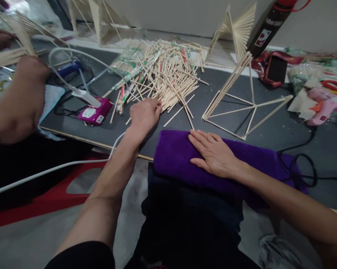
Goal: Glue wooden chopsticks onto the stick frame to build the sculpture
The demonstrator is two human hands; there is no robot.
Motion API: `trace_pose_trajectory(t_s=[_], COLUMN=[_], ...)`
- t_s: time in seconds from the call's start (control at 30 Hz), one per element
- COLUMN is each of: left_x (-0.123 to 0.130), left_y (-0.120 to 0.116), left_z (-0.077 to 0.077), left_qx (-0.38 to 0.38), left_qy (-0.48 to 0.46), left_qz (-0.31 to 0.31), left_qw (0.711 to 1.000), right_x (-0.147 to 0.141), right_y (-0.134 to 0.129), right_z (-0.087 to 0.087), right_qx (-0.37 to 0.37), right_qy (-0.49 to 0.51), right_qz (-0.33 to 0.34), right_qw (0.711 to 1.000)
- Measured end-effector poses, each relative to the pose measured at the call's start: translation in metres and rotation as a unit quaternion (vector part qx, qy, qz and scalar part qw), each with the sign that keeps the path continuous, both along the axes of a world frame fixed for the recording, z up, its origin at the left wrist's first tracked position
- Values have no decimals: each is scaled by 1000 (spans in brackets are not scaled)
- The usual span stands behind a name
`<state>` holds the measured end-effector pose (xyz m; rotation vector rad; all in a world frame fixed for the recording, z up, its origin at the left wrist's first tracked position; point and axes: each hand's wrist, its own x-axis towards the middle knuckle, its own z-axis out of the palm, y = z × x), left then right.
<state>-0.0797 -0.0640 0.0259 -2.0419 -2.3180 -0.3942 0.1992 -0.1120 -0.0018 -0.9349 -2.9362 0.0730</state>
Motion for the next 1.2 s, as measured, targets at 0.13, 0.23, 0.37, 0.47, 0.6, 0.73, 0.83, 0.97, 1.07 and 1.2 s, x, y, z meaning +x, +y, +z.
trace_pose_trajectory(t_s=[0.13,0.23,0.37,0.47,0.6,0.73,0.83,0.97,1.07,1.2], left_x=[3,5,8,15,37,70,96,123,137,142], left_y=[2,1,-9,-24,-46,-58,-56,-44,-33,-20], left_z=[0,1,6,13,25,39,42,35,25,17], left_qx=[-26,-21,34,47,-22,-100,-128,-141,-158,-214], left_qy=[26,17,-106,-249,-423,-512,-536,-577,-634,-726], left_qz=[-12,-16,-19,-36,-136,-248,-289,-288,-246,-157], left_qw=[999,999,994,967,895,817,783,751,716,635], right_x=[-4,-3,0,6,27,54,69,79,84,87], right_y=[4,5,5,2,0,19,42,63,79,115], right_z=[2,3,2,8,48,107,137,152,154,155], right_qx=[-3,-4,-15,-22,-62,-78,-107,-155,-207,-252], right_qy=[7,22,65,165,368,502,598,618,616,600], right_qz=[9,18,45,63,33,-171,-188,-158,-164,-189], right_qw=[1000,1000,997,984,927,844,772,755,742,736])
